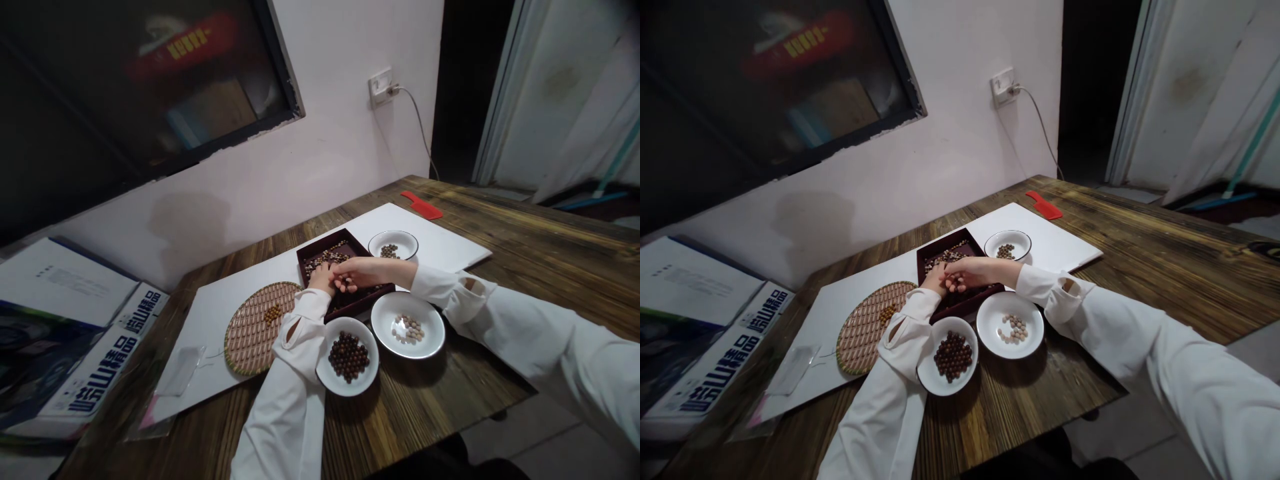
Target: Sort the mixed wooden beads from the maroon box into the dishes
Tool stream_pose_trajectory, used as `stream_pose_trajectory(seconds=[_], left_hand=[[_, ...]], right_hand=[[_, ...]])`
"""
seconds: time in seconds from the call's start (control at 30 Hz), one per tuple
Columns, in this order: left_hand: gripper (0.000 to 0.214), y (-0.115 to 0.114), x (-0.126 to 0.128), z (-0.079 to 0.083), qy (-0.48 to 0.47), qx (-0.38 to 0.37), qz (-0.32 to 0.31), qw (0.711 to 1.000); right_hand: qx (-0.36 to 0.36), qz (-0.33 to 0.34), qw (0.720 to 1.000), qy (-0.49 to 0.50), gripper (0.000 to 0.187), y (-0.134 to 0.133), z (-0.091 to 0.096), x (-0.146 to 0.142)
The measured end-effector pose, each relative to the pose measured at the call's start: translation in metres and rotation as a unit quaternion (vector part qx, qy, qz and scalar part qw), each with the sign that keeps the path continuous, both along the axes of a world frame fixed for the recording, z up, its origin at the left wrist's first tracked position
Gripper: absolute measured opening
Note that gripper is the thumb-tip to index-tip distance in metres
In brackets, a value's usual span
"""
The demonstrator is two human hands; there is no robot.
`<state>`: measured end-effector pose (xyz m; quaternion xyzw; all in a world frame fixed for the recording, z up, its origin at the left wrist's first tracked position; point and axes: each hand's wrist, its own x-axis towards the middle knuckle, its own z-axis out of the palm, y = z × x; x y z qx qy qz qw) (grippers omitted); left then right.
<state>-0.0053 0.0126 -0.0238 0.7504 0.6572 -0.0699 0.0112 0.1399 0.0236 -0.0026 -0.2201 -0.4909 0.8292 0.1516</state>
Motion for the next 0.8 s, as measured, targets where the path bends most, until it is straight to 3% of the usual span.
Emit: stream_pose_trajectory(seconds=[0.13, 0.23, 0.47, 0.8], left_hand=[[0.042, 0.000, 0.002, 0.000, 0.020, 0.001, 0.004, 1.000], [0.044, -0.001, 0.004, 0.001, 0.025, 0.009, 0.000, 1.000], [0.043, -0.002, 0.005, 0.003, 0.009, 0.011, 0.002, 1.000], [0.048, -0.002, 0.005, 0.002, 0.024, 0.013, 0.001, 1.000]], right_hand=[[-0.113, -0.049, 0.991, 0.044, 0.015, 0.010, 0.001, 0.006], [-0.160, -0.110, 0.979, 0.068, 0.019, 0.015, 0.000, 0.008], [-0.177, -0.129, 0.973, 0.072, 0.026, 0.017, -0.001, 0.008], [-0.202, -0.105, 0.970, 0.087, 0.022, 0.019, -0.001, 0.009]])
